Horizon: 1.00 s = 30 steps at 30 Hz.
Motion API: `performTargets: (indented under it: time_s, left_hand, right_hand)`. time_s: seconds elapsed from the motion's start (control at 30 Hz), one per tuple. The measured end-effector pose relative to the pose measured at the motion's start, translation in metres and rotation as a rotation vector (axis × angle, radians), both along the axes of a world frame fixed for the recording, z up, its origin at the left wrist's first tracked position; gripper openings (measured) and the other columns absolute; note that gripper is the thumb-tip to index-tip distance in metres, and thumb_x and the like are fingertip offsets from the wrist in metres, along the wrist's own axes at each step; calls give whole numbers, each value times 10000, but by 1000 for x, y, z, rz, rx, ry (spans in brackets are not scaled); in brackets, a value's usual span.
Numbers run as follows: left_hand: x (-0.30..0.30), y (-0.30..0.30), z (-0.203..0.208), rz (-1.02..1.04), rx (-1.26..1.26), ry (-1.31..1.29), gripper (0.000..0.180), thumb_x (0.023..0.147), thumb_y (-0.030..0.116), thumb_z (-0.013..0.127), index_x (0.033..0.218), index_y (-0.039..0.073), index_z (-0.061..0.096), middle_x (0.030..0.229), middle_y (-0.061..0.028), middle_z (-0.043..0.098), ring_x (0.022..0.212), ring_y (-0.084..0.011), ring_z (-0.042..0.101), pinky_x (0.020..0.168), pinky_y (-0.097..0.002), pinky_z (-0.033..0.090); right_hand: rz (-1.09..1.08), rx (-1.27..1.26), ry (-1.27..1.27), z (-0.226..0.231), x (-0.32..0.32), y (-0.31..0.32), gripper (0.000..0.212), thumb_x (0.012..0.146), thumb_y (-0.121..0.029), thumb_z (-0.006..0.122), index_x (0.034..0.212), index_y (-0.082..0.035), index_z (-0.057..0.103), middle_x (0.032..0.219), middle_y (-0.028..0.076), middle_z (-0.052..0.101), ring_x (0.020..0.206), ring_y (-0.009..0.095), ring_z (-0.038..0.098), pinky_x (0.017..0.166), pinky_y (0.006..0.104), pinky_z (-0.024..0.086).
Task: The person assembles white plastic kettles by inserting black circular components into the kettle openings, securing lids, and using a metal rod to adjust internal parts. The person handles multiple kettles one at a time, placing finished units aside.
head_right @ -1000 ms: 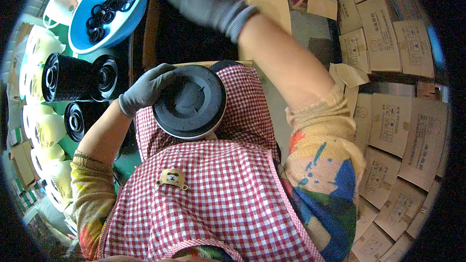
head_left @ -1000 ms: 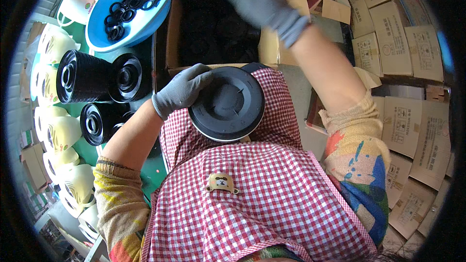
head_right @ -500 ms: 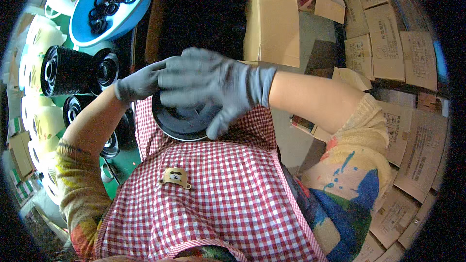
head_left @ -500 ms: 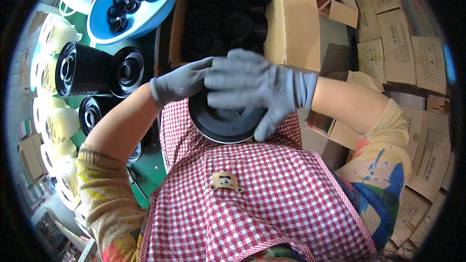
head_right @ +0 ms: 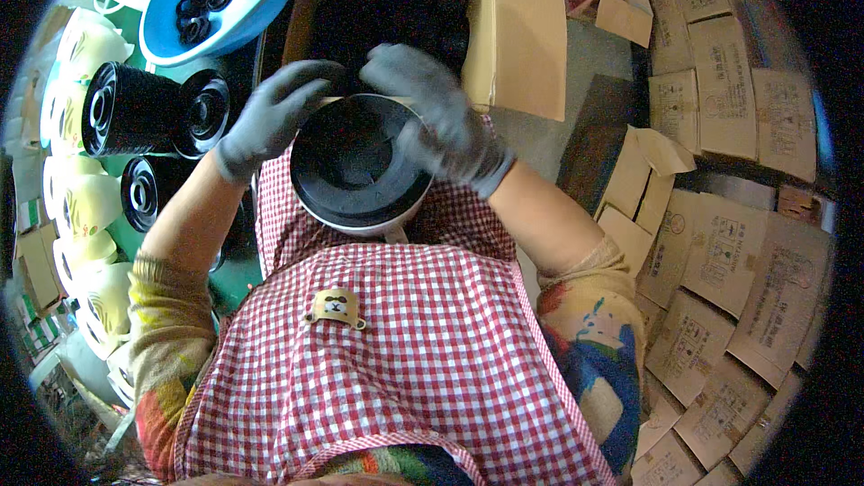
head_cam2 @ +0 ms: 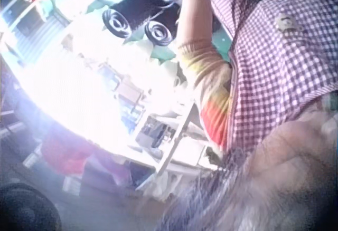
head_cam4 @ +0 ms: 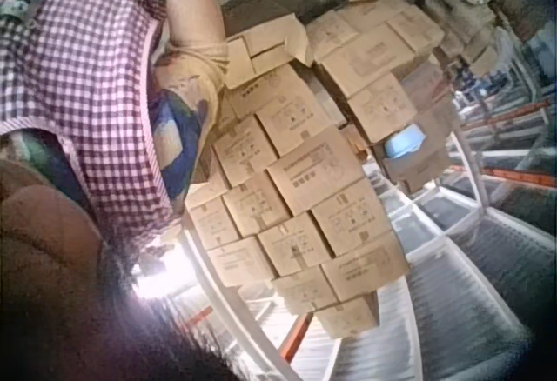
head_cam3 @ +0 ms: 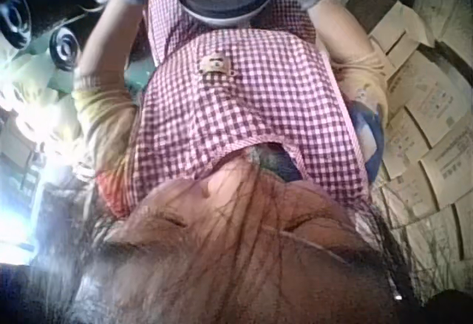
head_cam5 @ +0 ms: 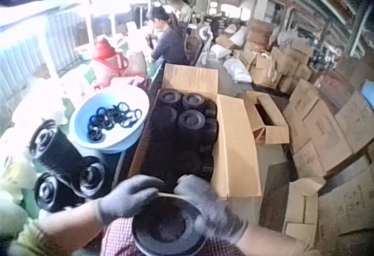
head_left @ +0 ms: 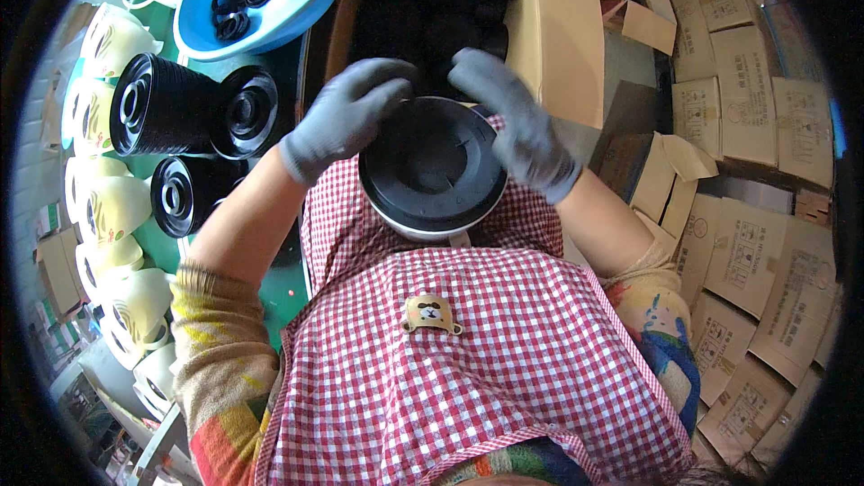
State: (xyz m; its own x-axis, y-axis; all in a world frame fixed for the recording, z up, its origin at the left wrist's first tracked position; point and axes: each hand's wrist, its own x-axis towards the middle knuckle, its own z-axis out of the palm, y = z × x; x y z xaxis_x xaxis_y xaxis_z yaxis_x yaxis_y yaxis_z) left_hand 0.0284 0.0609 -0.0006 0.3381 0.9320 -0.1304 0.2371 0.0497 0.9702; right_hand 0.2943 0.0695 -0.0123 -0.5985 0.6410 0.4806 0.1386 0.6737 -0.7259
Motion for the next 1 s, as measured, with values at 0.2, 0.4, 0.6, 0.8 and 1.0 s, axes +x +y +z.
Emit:
performTargets:
  time_s: [0.2,0.4,0.6,0.8,1.0]
  left_hand:
    - [3,-110,13,82,517,278,476,933,225,621,1363,34,544,1495,-278,344,1386,-436,363,1135,-481,318]
    - [5,-73,-32,234,418,215,370,996,210,532,1288,-2,615,1502,-200,401,1331,-325,466,1109,-390,365]
    - [-32,-3,-53,-14,-250,-588,305,920,36,557,1193,-42,666,1522,-143,412,1266,-246,540,1061,-343,441]
    - [-29,-28,-9,237,1201,454,400,1011,151,538,1375,-12,503,1402,-168,537,1252,-259,555,1089,-390,421]
    - [35,-65,-17,373,575,205,404,1019,160,422,1382,1,501,1415,-247,484,1336,-368,465,1148,-431,330]
  right_hand:
    - [177,-827,390,-71,-24,26,960,916,-777,313,1470,2,407,1489,180,454,1365,290,454,1153,426,344]
    - [123,-1038,548,-55,-41,4,848,985,-680,289,1455,12,425,1441,187,501,1320,263,495,1135,406,375]
    - [-322,-631,356,-56,-50,-45,727,1056,-559,162,1531,-29,307,1539,154,388,1419,270,369,1193,363,262]
    - [-468,-670,574,-81,18,39,887,983,-706,140,1490,-26,402,1516,162,435,1362,297,451,1176,393,289]
    - [222,-1291,880,-77,-36,29,757,994,-633,344,1350,4,545,1308,165,612,1165,263,593,1061,394,450]
